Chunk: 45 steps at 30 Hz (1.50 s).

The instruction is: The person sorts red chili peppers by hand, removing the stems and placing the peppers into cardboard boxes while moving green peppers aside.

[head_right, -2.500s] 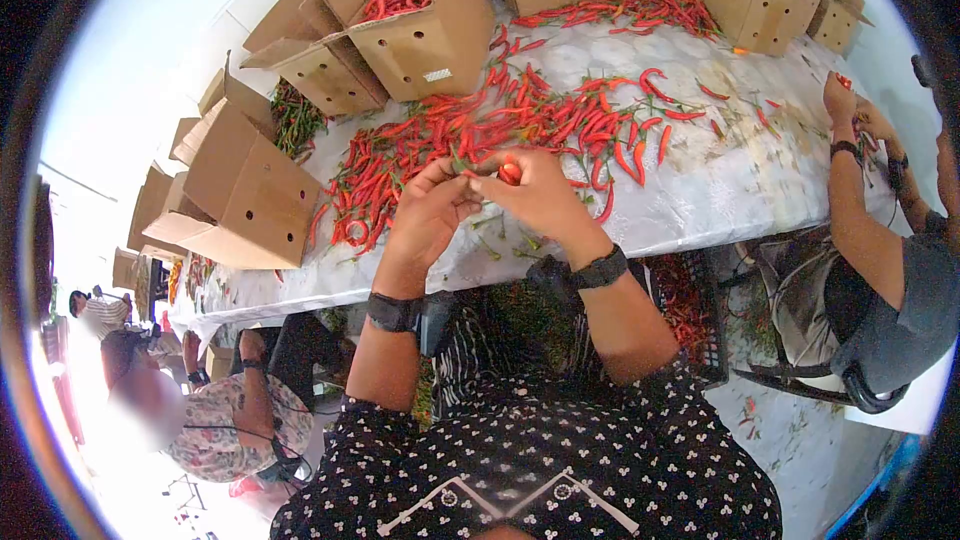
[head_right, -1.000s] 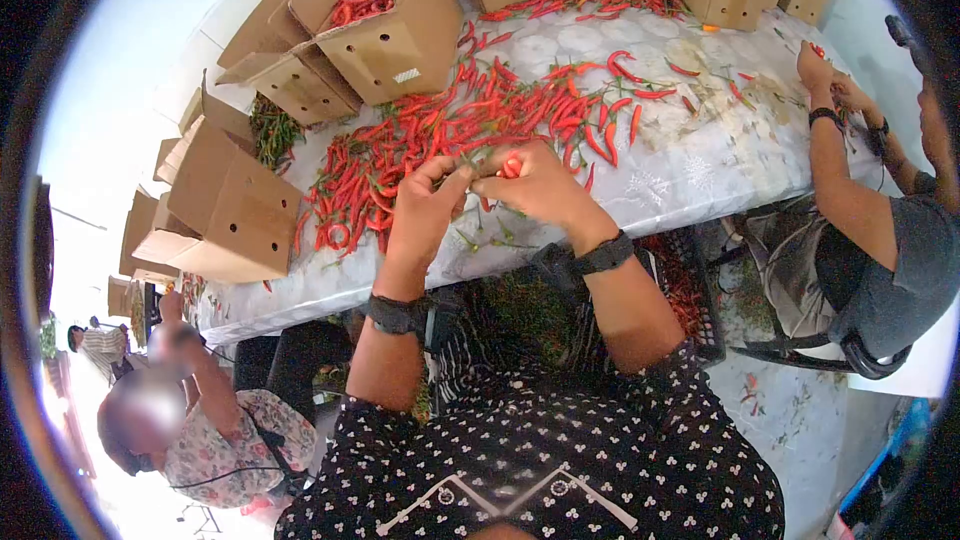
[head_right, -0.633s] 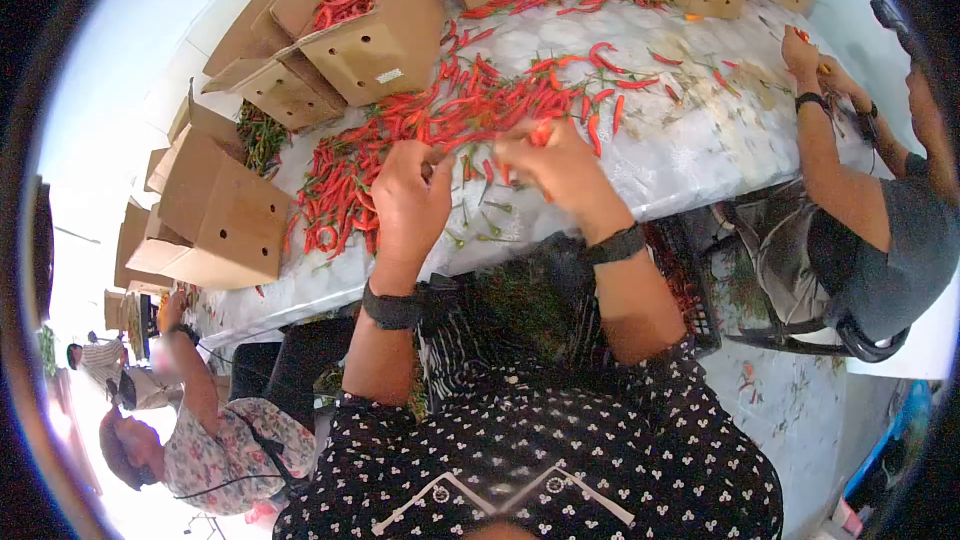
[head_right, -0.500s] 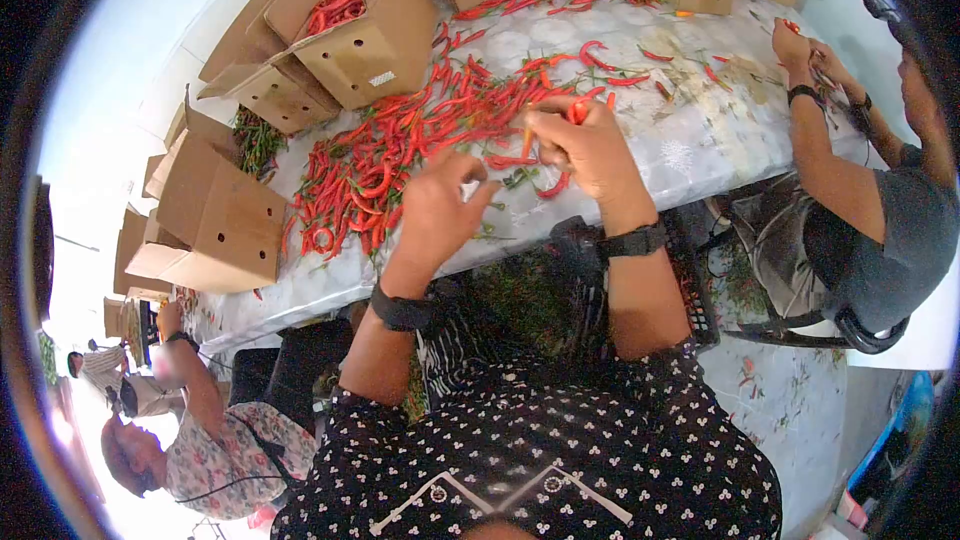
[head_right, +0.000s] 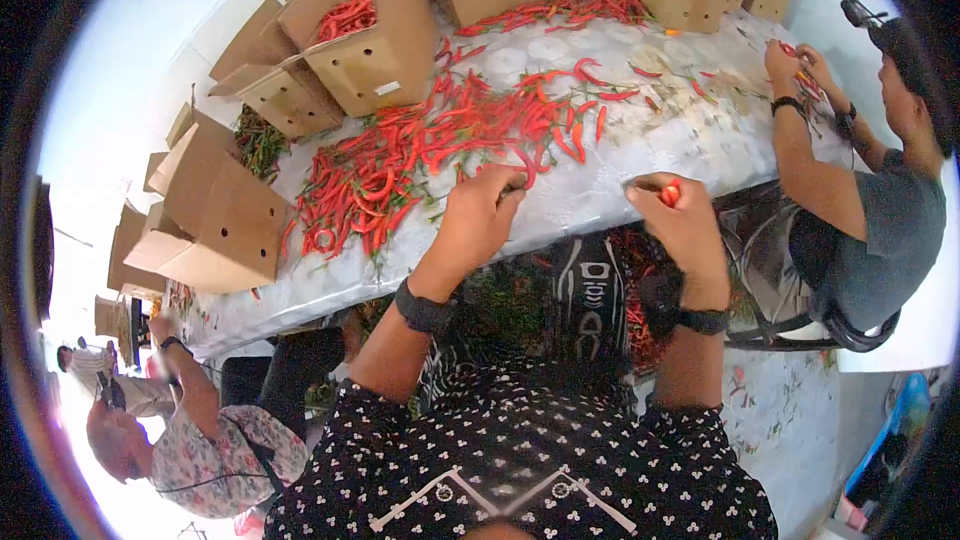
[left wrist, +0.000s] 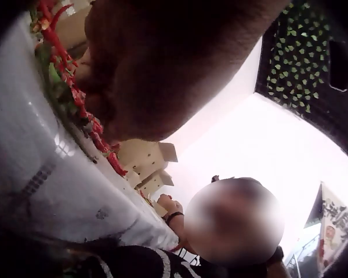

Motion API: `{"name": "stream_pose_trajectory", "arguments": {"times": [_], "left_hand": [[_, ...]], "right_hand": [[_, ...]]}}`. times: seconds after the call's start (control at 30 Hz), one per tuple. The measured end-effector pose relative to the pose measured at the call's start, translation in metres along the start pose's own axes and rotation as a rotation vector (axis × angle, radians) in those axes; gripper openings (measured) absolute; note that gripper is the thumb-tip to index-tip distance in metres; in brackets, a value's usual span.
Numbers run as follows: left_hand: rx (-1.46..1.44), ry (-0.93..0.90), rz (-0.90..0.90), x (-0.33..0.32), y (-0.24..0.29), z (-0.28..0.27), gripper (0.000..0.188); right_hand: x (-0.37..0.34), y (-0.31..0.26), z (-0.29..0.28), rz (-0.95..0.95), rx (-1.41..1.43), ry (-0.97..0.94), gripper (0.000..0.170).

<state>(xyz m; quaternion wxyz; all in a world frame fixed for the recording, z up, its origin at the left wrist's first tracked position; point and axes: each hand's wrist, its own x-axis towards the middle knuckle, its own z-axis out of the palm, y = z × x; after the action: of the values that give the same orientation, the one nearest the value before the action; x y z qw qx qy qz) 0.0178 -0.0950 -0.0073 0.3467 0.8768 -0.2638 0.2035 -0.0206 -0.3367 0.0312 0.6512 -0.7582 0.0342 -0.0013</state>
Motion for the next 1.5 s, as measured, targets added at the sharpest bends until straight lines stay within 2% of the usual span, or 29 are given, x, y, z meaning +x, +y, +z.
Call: {"name": "stream_pose_trajectory", "arguments": {"times": [0.1, 0.2, 0.27, 0.33, 0.37, 0.4, 0.43, 0.47, 0.53, 0.57, 0.6, 0.63, 0.67, 0.7, 0.77, 0.9, 0.97, 1.0, 1.07, 1.1, 1.13, 1.17, 1.2, 1.27, 1.37, 1.43, 1.5], "left_hand": [[-0.26, 0.007, -0.06, -0.01, 0.025, -0.022, 0.013], [-0.222, 0.08, -0.018, -0.024, 0.025, -0.036, 0.011], [-0.171, 0.131, -0.009, -0.036, 0.016, -0.042, 0.011], [-0.168, 0.192, -0.202, -0.047, 0.008, -0.048, 0.008], [-0.165, 0.199, -0.208, -0.05, 0.002, -0.05, 0.008], [-0.108, 0.26, -0.289, -0.054, -0.004, -0.054, 0.009], [-0.053, 0.321, -0.371, -0.057, -0.01, -0.058, 0.01], [-0.056, 0.325, -0.374, -0.06, -0.016, -0.064, 0.01], [-0.04, 0.124, -0.481, -0.068, -0.028, -0.08, 0.014], [0.092, 0.064, -0.417, -0.07, -0.032, -0.086, 0.015], [0.089, 0.064, -0.42, -0.071, -0.034, -0.09, 0.015], [0.283, 0.112, -0.38, -0.072, -0.036, -0.094, 0.015], [0.48, 0.158, -0.338, -0.071, -0.039, -0.096, 0.015], [0.484, 0.159, -0.341, -0.072, -0.042, -0.096, 0.015], [0.638, 0.06, -0.439, -0.074, -0.05, -0.092, 0.014], [0.669, 0.004, -0.482, -0.071, -0.052, -0.088, 0.012], [0.617, 0.121, -0.434, -0.068, -0.057, -0.088, 0.013], [0.62, 0.118, -0.436, -0.066, -0.059, -0.091, 0.013], [0.304, 0.183, -0.575, -0.06, -0.059, -0.096, 0.017], [0.305, 0.175, -0.575, -0.057, -0.056, -0.096, 0.017], [0.136, 0.231, -0.595, -0.053, -0.053, -0.095, 0.017], [-0.035, 0.286, -0.612, -0.049, -0.049, -0.094, 0.016], [-0.034, 0.279, -0.61, -0.045, -0.043, -0.094, 0.016], [-0.224, 0.216, -0.713, -0.04, -0.033, -0.092, 0.016], [-0.07, 0.109, -0.655, -0.041, -0.03, -0.091, 0.013], [-0.057, 0.107, -0.649, -0.041, -0.027, -0.09, 0.011], [-0.044, 0.109, -0.642, -0.042, -0.025, -0.088, 0.009]], "right_hand": [[0.011, -0.002, 0.051, 0.06, 0.242, -0.174, 0.021], [0.022, 0.003, 0.096, 0.174, 0.482, -0.435, 0.017], [0.02, 0.0, 0.122, 0.185, 0.525, -0.448, 0.013], [0.019, -0.003, 0.144, 0.021, 0.461, -0.427, 0.011], [0.017, -0.004, 0.154, 0.013, 0.47, -0.422, 0.011], [0.016, -0.007, 0.162, 0.014, 0.466, -0.429, 0.011], [0.015, -0.012, 0.168, -0.033, 0.5, -0.379, 0.012], [0.016, -0.014, 0.172, -0.08, 0.534, -0.327, 0.013], [0.026, -0.015, 0.174, -0.046, 0.592, -0.328, 0.011], [0.033, -0.018, 0.175, 0.033, 0.762, -0.366, 0.01], [0.041, -0.02, 0.177, 0.111, 0.932, -0.405, 0.01], [0.052, -0.015, 0.18, 0.138, 1.003, -0.496, 0.01], [0.058, -0.014, 0.183, 0.14, 1.003, -0.5, 0.01], [0.061, -0.017, 0.19, 0.169, 1.011, -0.5, 0.012], [0.07, -0.016, 0.202, 0.198, 0.989, -0.492, 0.017], [0.075, -0.01, 0.216, 0.201, 0.916, -0.508, 0.018], [0.077, 0.0, 0.212, 0.201, 0.88, -0.505, 0.017], [0.076, 0.001, 0.21, 0.2, 0.845, -0.495, 0.018], [0.075, 0.002, 0.211, 0.195, 0.824, -0.48, 0.022], [0.076, 0.003, 0.213, 0.097, 0.631, -0.453, 0.021], [0.076, 0.002, 0.215, -0.001, 0.437, -0.423, 0.02], [0.073, 0.002, 0.216, -0.011, 0.41, -0.417, 0.016], [0.071, 0.001, 0.217, -0.009, 0.415, -0.412, 0.016], [0.068, 0.002, 0.217, -0.03, 0.38, -0.487, 0.014], [0.069, 0.006, 0.215, -0.092, 0.33, -0.434, 0.015], [0.069, 0.008, 0.215, -0.121, 0.297, -0.417, 0.016], [0.07, 0.009, 0.216, 0.007, 0.497, -0.449, 0.019]]}}
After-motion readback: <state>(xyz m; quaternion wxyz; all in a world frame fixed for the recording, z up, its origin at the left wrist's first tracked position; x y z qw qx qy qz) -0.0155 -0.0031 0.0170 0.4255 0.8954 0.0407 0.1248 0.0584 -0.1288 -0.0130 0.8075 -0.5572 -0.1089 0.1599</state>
